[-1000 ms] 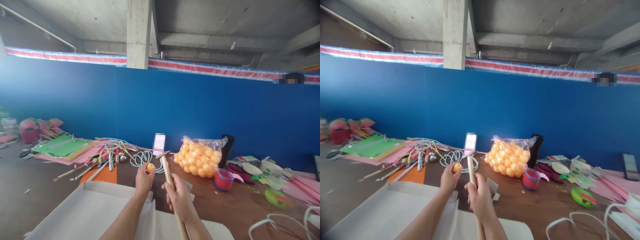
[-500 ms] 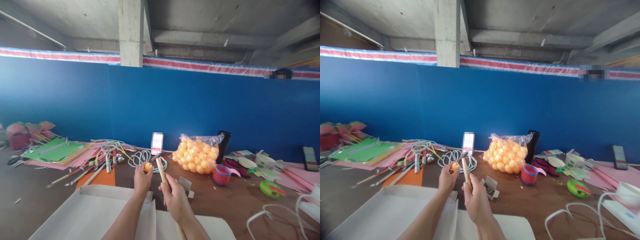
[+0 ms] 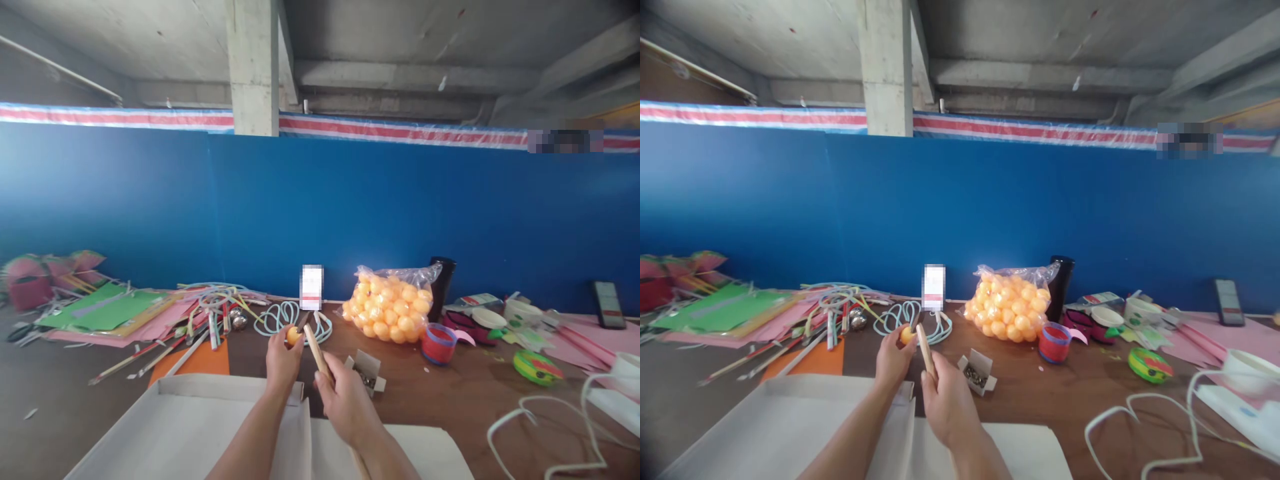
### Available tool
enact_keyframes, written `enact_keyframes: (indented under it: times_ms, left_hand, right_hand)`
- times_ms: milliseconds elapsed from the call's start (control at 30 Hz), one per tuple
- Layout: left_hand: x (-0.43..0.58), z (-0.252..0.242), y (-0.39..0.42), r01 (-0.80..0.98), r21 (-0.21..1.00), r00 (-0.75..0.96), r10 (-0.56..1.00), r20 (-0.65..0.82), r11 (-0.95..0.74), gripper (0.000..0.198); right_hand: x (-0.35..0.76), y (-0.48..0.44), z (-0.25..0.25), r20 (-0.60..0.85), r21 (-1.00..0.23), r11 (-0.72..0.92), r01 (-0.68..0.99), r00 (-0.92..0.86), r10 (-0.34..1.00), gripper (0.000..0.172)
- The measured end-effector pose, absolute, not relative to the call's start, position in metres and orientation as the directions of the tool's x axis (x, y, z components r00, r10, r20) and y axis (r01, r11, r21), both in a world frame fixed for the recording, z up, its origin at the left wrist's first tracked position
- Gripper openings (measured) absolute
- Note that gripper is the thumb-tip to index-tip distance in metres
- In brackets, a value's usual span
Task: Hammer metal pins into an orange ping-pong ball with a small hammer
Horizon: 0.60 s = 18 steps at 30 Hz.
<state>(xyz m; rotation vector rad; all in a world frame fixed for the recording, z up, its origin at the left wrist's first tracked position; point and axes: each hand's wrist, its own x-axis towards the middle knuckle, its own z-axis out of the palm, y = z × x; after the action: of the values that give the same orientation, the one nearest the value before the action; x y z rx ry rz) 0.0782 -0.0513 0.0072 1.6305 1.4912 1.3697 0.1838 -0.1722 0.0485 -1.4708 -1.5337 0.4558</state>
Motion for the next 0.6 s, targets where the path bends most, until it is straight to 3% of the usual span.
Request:
enact_keyframes:
  times_ms: [200, 467, 600]
  left_hand:
    - [0.0787, 0.0064, -0.0519, 0.407, 0.868, -0.124, 0.924, 0.363, -0.286, 0.043]
    - [0.0785, 0.0091, -0.0522, 0.385, 0.898, -0.112, 0.955, 0.273, -0.212, 0.041]
    - [0.0785, 0.0094, -0.0531, 0.416, 0.873, -0.105, 0.941, 0.323, -0.253, 0.04]
  right_hand:
    - [0.1835, -0.1723, 0.0497, 0.386, -0.802, 0.219, 0.556, 0.202, 0.9, 0.036]
    - [0.1784, -0.1781, 0.0513, 0.381, -0.754, 0.242, 0.61, 0.107, 0.918, 0.037]
    - [0.1773, -0.1799, 0.0556, 0.396, -0.774, 0.232, 0.588, 0.165, 0.903, 0.037]
